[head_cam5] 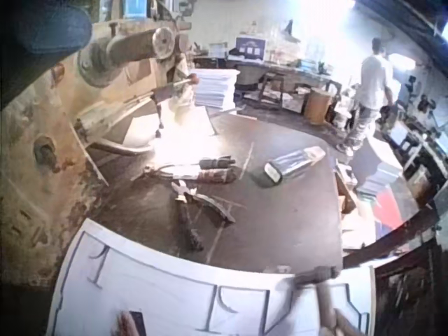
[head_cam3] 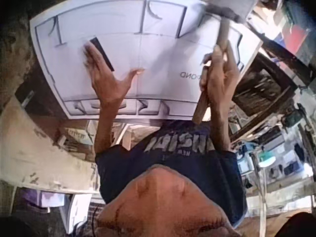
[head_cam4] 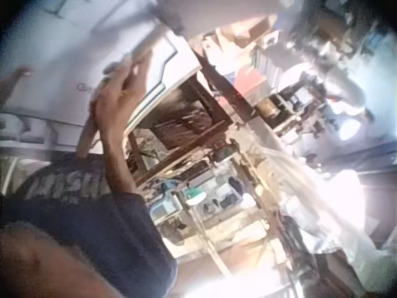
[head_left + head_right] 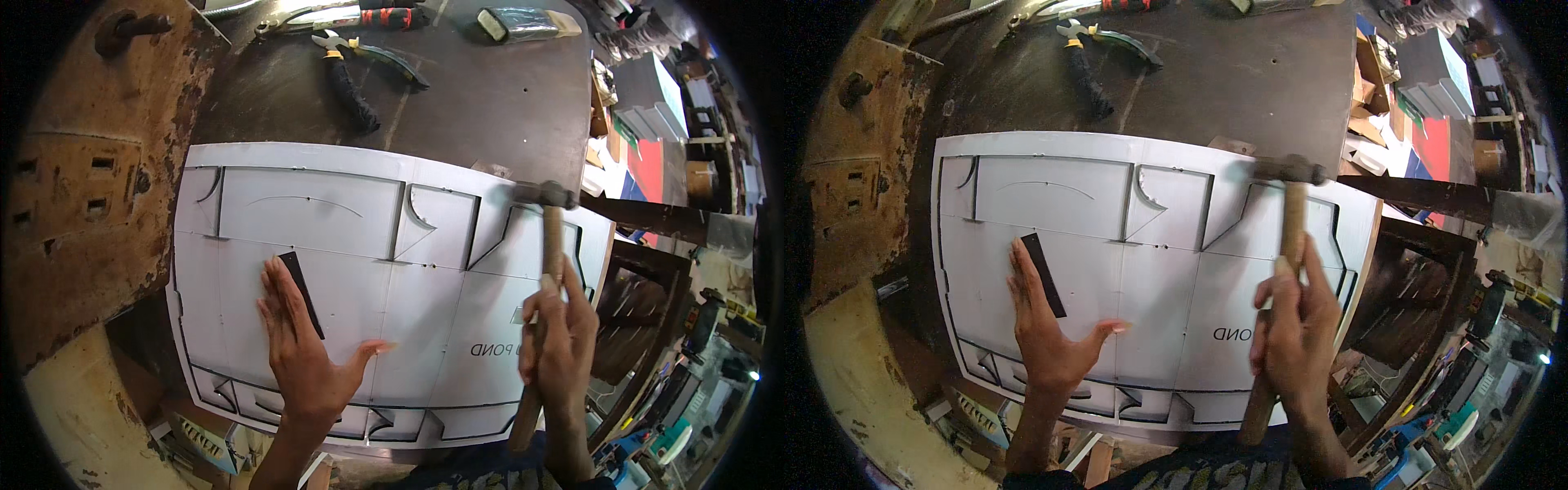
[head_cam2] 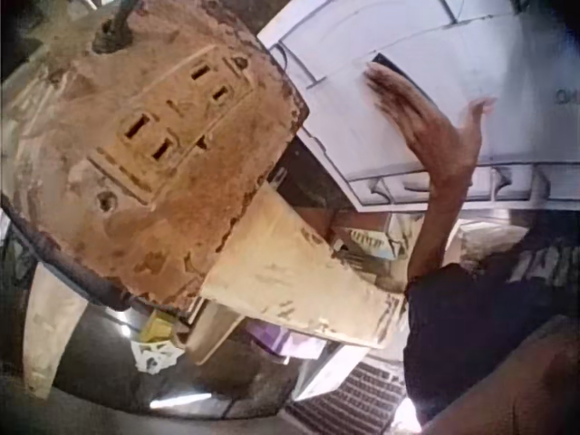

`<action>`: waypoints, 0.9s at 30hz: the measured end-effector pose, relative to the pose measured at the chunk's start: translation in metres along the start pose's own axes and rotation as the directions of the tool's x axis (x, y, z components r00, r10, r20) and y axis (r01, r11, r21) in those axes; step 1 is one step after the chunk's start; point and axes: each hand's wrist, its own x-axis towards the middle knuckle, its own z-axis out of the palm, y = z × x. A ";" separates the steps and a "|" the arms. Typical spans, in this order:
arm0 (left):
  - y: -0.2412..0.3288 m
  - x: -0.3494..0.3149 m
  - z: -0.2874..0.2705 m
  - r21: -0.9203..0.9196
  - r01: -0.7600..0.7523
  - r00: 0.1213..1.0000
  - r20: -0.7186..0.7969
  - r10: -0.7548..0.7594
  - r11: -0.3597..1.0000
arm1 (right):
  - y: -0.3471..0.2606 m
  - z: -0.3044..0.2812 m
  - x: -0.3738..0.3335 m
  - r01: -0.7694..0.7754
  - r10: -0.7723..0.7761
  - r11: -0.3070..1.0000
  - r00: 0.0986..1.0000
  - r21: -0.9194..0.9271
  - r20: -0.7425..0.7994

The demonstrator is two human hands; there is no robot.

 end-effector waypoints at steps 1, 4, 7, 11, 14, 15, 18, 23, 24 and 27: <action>0.000 0.000 0.000 -0.005 0.005 1.000 -0.001 -0.005 1.000 | -0.002 0.005 -0.003 -0.015 0.016 1.000 0.998 -0.026 0.062; -0.004 -0.002 0.001 0.000 0.009 1.000 -0.002 -0.009 1.000 | -0.008 0.006 0.000 -0.037 0.033 0.999 0.994 0.034 0.106; -0.002 -0.002 0.002 0.004 0.007 1.000 -0.001 -0.007 1.000 | -0.003 0.005 -0.001 -0.039 0.035 0.998 0.996 0.058 0.077; 0.002 0.000 -0.001 -0.021 0.033 0.999 0.003 -0.033 0.999 | -0.004 0.009 -0.002 -0.041 0.030 0.995 0.993 0.086 0.117; 0.001 0.000 0.001 0.001 0.016 1.000 0.007 -0.016 1.000 | 0.001 0.006 -0.001 -0.033 0.023 0.992 0.996 0.118 0.083; 0.002 0.000 0.000 0.002 0.018 1.000 0.004 -0.018 1.000 | 0.000 0.007 -0.002 -0.043 0.032 0.993 0.995 0.112 0.099; 0.003 0.000 0.001 -0.003 0.030 0.999 -0.012 -0.030 1.000 | -0.006 0.004 0.002 -0.057 0.038 0.992 0.986 0.112 0.160; 0.003 0.000 0.005 -0.039 0.047 0.998 -0.029 -0.048 0.998 | -0.001 0.002 0.000 -0.055 0.038 0.993 0.986 0.105 0.160; 0.002 -0.001 0.005 -0.029 0.042 0.999 -0.032 -0.042 0.999 | -0.004 -0.003 0.004 -0.048 0.031 0.995 0.984 0.092 0.173; 0.001 -0.001 0.004 -0.021 0.032 0.999 -0.034 -0.033 0.999 | -0.001 -0.006 0.005 -0.041 0.030 0.996 0.992 0.085 0.124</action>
